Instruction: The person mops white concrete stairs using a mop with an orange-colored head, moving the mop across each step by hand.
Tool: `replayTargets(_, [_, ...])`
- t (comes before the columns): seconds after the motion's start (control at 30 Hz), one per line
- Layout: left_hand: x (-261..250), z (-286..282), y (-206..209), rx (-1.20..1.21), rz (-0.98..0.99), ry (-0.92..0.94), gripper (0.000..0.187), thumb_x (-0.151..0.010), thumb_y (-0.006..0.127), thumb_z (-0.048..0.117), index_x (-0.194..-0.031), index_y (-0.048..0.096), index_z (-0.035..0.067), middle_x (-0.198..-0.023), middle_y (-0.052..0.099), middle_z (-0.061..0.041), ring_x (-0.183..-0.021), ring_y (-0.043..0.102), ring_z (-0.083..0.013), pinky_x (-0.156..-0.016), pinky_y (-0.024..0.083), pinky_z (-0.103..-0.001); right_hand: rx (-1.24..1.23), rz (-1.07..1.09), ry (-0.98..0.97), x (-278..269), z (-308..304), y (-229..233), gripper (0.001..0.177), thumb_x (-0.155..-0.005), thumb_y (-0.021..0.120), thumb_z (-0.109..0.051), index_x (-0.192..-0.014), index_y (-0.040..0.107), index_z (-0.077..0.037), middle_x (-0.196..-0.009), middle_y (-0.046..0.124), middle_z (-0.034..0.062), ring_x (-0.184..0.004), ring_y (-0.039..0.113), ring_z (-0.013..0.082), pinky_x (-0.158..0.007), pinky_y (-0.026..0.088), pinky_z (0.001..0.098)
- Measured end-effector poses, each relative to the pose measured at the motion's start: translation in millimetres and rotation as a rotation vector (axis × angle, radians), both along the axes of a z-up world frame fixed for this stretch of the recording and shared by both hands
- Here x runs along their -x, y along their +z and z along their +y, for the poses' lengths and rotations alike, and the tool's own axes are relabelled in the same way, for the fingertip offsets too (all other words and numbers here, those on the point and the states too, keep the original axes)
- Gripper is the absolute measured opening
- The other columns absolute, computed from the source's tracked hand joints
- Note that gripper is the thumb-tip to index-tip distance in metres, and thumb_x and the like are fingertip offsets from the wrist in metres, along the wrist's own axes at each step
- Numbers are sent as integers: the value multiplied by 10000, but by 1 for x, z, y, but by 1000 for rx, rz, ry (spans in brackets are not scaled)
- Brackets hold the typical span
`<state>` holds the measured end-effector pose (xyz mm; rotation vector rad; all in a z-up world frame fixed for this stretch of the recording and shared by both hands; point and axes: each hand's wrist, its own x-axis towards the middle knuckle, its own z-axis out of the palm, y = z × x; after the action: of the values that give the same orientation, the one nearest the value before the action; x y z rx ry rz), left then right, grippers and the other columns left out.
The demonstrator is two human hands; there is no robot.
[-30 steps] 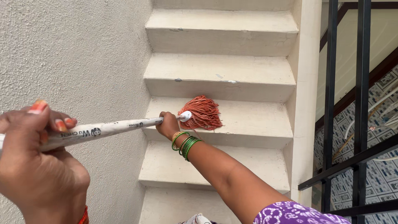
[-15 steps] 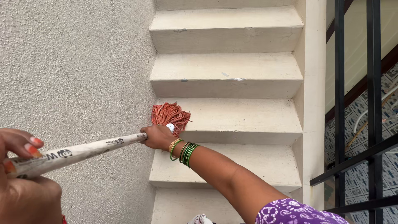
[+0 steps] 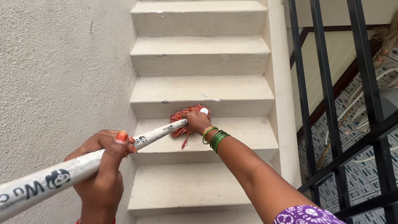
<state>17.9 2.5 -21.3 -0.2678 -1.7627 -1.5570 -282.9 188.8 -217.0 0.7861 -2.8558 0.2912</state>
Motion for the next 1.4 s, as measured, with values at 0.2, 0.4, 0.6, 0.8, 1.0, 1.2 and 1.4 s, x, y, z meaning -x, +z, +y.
replayTargets(0.2, [44,55,-31,-109,-51,-181,228,-993,671,119,-781,681,35,-810,719,-100,-858,719,-193,-828,613,-349,-212,34,-181,12,147,15,152,-827,739,-283,-956,775,-211,-802,742,83,-762,740,294,-637,591,430])
replayTargets(0.4, [56,109,-45,-33,-38,-349,220,-971,657,107,-772,695,21,-805,748,-98,-889,737,-208,-820,606,-354,-185,3,-399,-13,253,29,150,-819,749,-276,-941,756,-190,-783,733,104,-749,737,321,-645,590,452])
replayTargets(0.6, [38,86,-18,-1,11,-203,227,-979,652,85,-761,671,26,-787,733,-123,-847,745,-223,-759,597,-368,45,3,-253,2,205,32,97,-773,727,-115,-865,719,-85,-747,721,148,-757,734,344,-671,588,466])
replayTargets(0.8, [0,34,8,261,76,11,274,-1044,596,96,-770,600,107,-720,689,-69,-819,755,-189,-873,601,-419,153,-61,-103,-14,109,39,159,-761,728,-80,-906,677,-38,-769,708,180,-765,732,358,-671,595,465])
replayTargets(1.0, [8,29,-2,345,100,25,260,-1019,595,133,-761,569,147,-727,687,-38,-806,747,-162,-956,586,-446,155,-134,-136,-19,109,38,114,-833,710,-114,-911,673,-39,-765,703,173,-756,738,351,-666,599,461])
replayTargets(1.2, [68,93,-41,107,-43,-258,209,-960,677,149,-793,719,29,-829,760,-111,-812,719,-210,-754,579,-362,64,-16,-281,-1,225,6,177,-805,753,-121,-976,734,-79,-855,741,169,-793,744,333,-706,599,443])
replayTargets(1.4, [61,102,-43,28,-149,-302,216,-960,674,194,-833,756,39,-859,796,-115,-919,770,-221,-800,615,-367,20,-78,-409,-4,237,2,161,-836,765,-170,-946,712,-65,-818,737,174,-773,745,343,-693,602,447])
